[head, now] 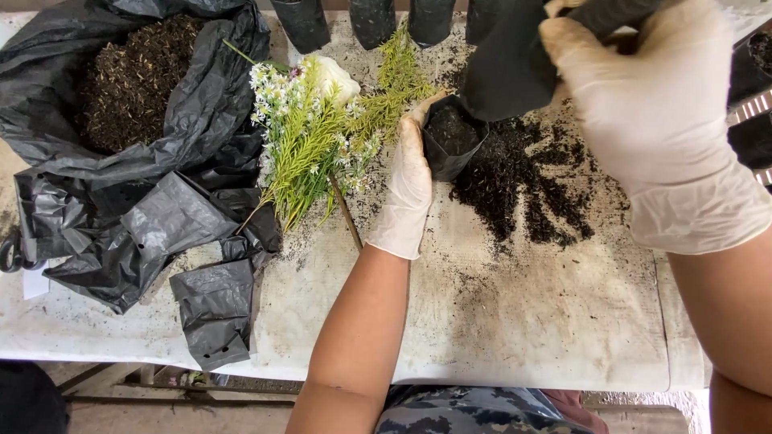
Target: The person arranges artificial flowers into a small black pot and secures them with soil. They then fill a black plastic nursery bag with soil using a trowel and a wooden stick, patting the soil down to compact it.
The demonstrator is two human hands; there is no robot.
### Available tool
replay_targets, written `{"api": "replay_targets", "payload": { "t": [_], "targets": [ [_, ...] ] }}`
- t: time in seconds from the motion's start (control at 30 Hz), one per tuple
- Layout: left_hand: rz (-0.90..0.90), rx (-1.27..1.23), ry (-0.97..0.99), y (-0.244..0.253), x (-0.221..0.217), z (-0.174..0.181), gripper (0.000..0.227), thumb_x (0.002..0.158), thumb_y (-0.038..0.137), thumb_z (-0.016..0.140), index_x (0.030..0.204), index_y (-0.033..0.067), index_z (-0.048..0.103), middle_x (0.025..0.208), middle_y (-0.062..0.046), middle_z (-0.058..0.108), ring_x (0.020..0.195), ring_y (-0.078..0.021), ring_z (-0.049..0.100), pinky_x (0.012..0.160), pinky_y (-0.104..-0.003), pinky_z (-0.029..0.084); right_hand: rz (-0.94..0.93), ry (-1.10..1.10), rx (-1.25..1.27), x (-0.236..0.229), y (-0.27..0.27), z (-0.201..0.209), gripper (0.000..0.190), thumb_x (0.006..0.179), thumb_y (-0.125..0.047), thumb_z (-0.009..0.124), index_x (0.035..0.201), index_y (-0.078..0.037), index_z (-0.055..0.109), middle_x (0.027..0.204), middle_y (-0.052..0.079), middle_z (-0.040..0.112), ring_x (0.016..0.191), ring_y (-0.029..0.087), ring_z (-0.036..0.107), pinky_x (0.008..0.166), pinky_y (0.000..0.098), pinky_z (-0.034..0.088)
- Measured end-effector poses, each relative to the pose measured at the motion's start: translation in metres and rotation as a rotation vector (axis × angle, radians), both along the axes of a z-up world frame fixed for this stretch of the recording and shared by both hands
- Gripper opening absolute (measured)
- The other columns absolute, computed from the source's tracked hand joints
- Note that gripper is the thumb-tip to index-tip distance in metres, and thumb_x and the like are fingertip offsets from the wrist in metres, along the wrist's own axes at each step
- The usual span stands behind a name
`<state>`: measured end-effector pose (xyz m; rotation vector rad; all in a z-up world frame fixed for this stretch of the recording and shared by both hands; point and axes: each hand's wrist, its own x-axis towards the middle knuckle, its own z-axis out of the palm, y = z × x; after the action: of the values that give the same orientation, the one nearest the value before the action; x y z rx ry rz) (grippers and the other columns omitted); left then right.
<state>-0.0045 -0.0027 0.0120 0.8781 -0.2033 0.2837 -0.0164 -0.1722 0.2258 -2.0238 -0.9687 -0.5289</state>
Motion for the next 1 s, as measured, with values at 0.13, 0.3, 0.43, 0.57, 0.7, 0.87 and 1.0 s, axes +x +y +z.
{"api": "replay_targets", "payload": {
  "t": [0.13, 0.3, 0.43, 0.57, 0.7, 0.87, 1.0],
  "targets": [
    [0.023, 0.043, -0.067, -0.001, -0.005, 0.01, 0.083, 0.103, 0.069, 0.033, 0.143, -0.001, 0.052, 0.142, -0.023, 0.058, 0.135, -0.0322, 0.055, 0.119, -0.047, 0.045, -0.153, 0.16, -0.046, 0.0, 0.022, -0.007, 0.02, 0.108, 0.001, 0.077, 0.115, -0.008, 0.061, 0.113, 0.008, 0.069, 0.098, 0.02, 0.066, 0.083, 0.0318, 0.057],
    [0.092, 0.138, -0.038, -0.001, -0.007, 0.013, 0.078, 0.106, 0.067, 0.026, 0.141, 0.0033, 0.056, 0.142, -0.02, 0.059, 0.138, -0.0321, 0.054, 0.122, -0.046, 0.041, -0.12, 0.211, -0.075, 0.001, 0.025, -0.002, 0.016, 0.111, 0.001, 0.075, 0.107, -0.008, 0.063, 0.098, 0.004, 0.064, 0.086, 0.014, 0.061, 0.076, 0.0288, 0.053],
    [0.028, 0.036, -0.019, -0.002, -0.003, 0.004, 0.082, 0.101, 0.069, 0.034, 0.144, 0.0003, 0.049, 0.144, -0.024, 0.055, 0.137, -0.0343, 0.053, 0.12, -0.047, 0.043, -0.096, 0.04, -0.123, -0.001, 0.036, -0.005, 0.018, 0.105, 0.0, 0.079, 0.114, -0.002, 0.063, 0.105, 0.011, 0.071, 0.086, 0.022, 0.066, 0.074, 0.035, 0.055],
    [0.092, 0.145, 0.045, 0.0, -0.002, 0.003, 0.085, 0.101, 0.069, 0.026, 0.146, 0.0016, 0.05, 0.149, -0.022, 0.053, 0.143, -0.0328, 0.048, 0.124, -0.044, 0.037, -0.116, 0.162, -0.093, 0.0, 0.038, -0.004, 0.017, 0.101, -0.003, 0.076, 0.108, -0.009, 0.062, 0.101, 0.004, 0.069, 0.086, 0.016, 0.064, 0.077, 0.031, 0.055],
    [0.011, 0.02, -0.046, -0.002, -0.004, 0.008, 0.081, 0.102, 0.07, 0.034, 0.142, 0.001, 0.052, 0.141, -0.023, 0.058, 0.135, -0.0332, 0.055, 0.119, -0.047, 0.045, -0.142, 0.173, -0.116, -0.002, 0.033, -0.005, 0.019, 0.098, -0.002, 0.079, 0.11, -0.007, 0.064, 0.107, 0.009, 0.069, 0.092, 0.024, 0.065, 0.076, 0.0367, 0.057],
    [0.015, -0.018, -0.049, -0.002, 0.006, -0.01, 0.078, 0.103, 0.068, 0.037, 0.142, 0.0025, 0.054, 0.139, -0.02, 0.061, 0.131, -0.0314, 0.058, 0.114, -0.045, 0.049, -0.267, 0.303, 0.215, 0.012, -0.021, -0.024, 0.023, 0.111, -0.016, 0.079, 0.123, -0.015, 0.059, 0.125, 0.007, 0.071, 0.107, 0.02, 0.074, 0.081, 0.0297, 0.065],
    [0.042, -0.006, -0.022, -0.002, 0.006, -0.01, 0.083, 0.097, 0.073, 0.045, 0.14, 0.0019, 0.055, 0.134, -0.021, 0.062, 0.125, -0.0306, 0.062, 0.107, -0.045, 0.055, -0.758, 0.71, 0.61, 0.047, -0.083, -0.062, 0.013, 0.104, -0.029, 0.067, 0.117, -0.028, 0.063, 0.104, -0.017, 0.083, 0.083, -0.006, 0.084, 0.059, 0.009, 0.07]
  ]
}}
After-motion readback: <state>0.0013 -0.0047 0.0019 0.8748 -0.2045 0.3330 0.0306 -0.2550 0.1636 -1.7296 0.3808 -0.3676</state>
